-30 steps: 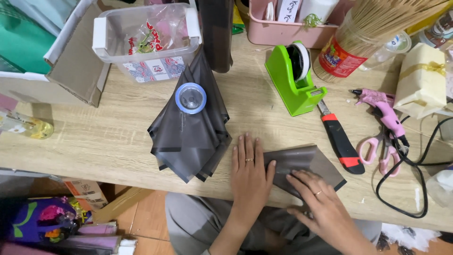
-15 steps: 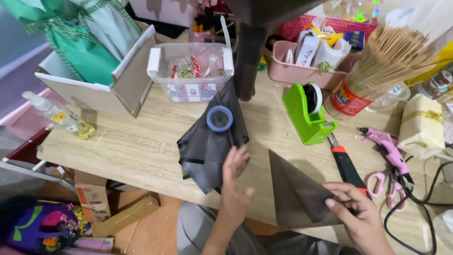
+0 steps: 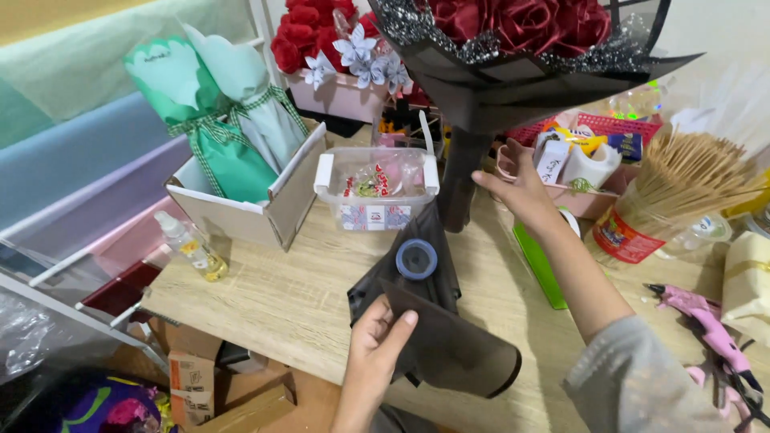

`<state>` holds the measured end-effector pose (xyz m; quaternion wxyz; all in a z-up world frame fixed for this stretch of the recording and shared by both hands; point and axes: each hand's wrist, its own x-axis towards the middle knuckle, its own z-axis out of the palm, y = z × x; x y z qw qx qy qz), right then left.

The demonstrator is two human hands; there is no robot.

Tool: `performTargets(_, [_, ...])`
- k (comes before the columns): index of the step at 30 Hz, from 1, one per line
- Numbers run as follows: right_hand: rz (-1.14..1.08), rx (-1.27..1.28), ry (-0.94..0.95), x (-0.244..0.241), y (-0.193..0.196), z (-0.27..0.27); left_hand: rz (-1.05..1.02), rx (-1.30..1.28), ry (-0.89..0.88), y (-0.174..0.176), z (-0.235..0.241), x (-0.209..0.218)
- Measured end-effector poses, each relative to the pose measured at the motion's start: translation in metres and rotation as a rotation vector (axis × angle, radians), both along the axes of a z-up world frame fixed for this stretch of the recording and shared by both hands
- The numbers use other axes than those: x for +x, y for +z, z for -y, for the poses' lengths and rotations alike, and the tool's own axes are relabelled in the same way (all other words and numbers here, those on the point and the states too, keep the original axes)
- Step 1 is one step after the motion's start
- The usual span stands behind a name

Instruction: The person folds a sheet of dark brown wrapping paper and secures it with tape. They then wrap the paper around a bouquet of red roses, adjusting and taping the base to secure the wrapping.

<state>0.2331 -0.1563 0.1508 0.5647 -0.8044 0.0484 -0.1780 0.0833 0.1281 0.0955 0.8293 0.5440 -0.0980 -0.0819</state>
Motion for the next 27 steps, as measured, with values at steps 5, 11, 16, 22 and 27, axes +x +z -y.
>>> performTargets(5, [-0.056, 0.159, 0.074, 0.039, 0.009, -0.002, 0.084, 0.174, -0.080, 0.030, -0.005, 0.004])
performTargets(11, [-0.132, 0.069, -0.045, -0.022, 0.031, 0.009, 0.135, 0.270, -0.175, 0.052, 0.010, -0.002])
performTargets(16, [-0.131, 0.047, -0.029, -0.095, 0.030, 0.025, 0.192, 0.311, -0.252, 0.046, 0.045, -0.015])
performTargets(22, [-0.441, -0.092, -0.255, -0.170, 0.055, -0.005, 0.436, 0.376, -0.314, 0.061, 0.086, -0.025])
performTargets(27, [-0.289, -0.005, -0.081, -0.171, 0.061, -0.014, 0.839, 0.465, -0.071, 0.062, 0.113, 0.004])
